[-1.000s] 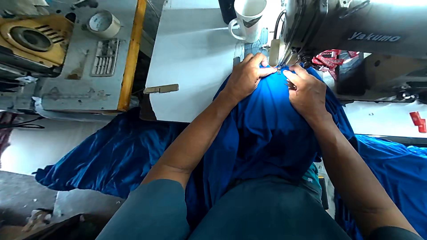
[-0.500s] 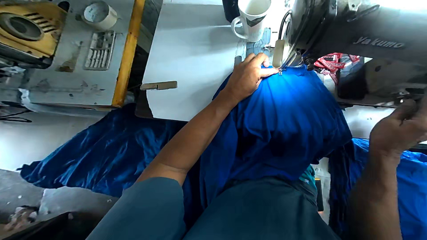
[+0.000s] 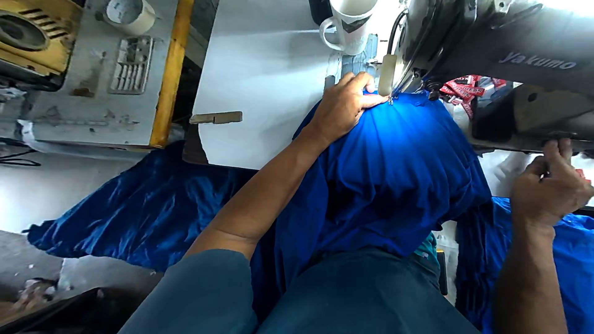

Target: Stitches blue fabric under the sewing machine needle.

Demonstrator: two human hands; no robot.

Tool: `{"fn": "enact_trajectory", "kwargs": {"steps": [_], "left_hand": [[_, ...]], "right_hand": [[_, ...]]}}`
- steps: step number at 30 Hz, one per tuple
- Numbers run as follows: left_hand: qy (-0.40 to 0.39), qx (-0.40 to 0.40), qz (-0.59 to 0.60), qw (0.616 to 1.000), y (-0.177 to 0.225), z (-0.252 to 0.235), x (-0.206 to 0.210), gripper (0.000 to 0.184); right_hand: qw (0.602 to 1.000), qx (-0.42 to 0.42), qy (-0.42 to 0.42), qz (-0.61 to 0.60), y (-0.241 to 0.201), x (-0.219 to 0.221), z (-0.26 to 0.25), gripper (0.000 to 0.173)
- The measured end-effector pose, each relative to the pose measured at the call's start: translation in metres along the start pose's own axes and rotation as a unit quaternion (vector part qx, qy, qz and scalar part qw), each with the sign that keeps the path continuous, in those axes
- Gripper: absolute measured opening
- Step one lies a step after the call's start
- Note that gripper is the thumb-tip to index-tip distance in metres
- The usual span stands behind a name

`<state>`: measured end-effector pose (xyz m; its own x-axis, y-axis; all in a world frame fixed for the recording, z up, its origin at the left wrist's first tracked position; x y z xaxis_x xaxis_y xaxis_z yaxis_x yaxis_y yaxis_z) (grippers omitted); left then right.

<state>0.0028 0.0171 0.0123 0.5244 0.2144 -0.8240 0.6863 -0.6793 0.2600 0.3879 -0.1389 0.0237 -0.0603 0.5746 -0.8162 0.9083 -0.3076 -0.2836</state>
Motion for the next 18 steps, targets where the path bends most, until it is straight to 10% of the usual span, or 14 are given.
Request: {"fn": "enact_trajectory", "kwargs": {"steps": [18], "left_hand": [[0.008,0.011,0.002,1.000,0.0023,0.0016,-0.0035,0.044]], "right_hand": [[1.000,0.001,-0.002,0.015,0.0000,-0.0016,0.0014,0.041]]}}
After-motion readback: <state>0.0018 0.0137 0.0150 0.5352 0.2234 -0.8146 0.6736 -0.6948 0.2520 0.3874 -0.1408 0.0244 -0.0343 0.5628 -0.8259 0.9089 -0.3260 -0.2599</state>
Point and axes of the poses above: each hand's wrist, its own z-axis away from the middle knuckle, its own x-axis out of the palm, y = z × x, the point moved 2 cm from there along -z, towards the middle knuckle, and after that the axes turned 7 degrees about y, right-handed, at the moved point
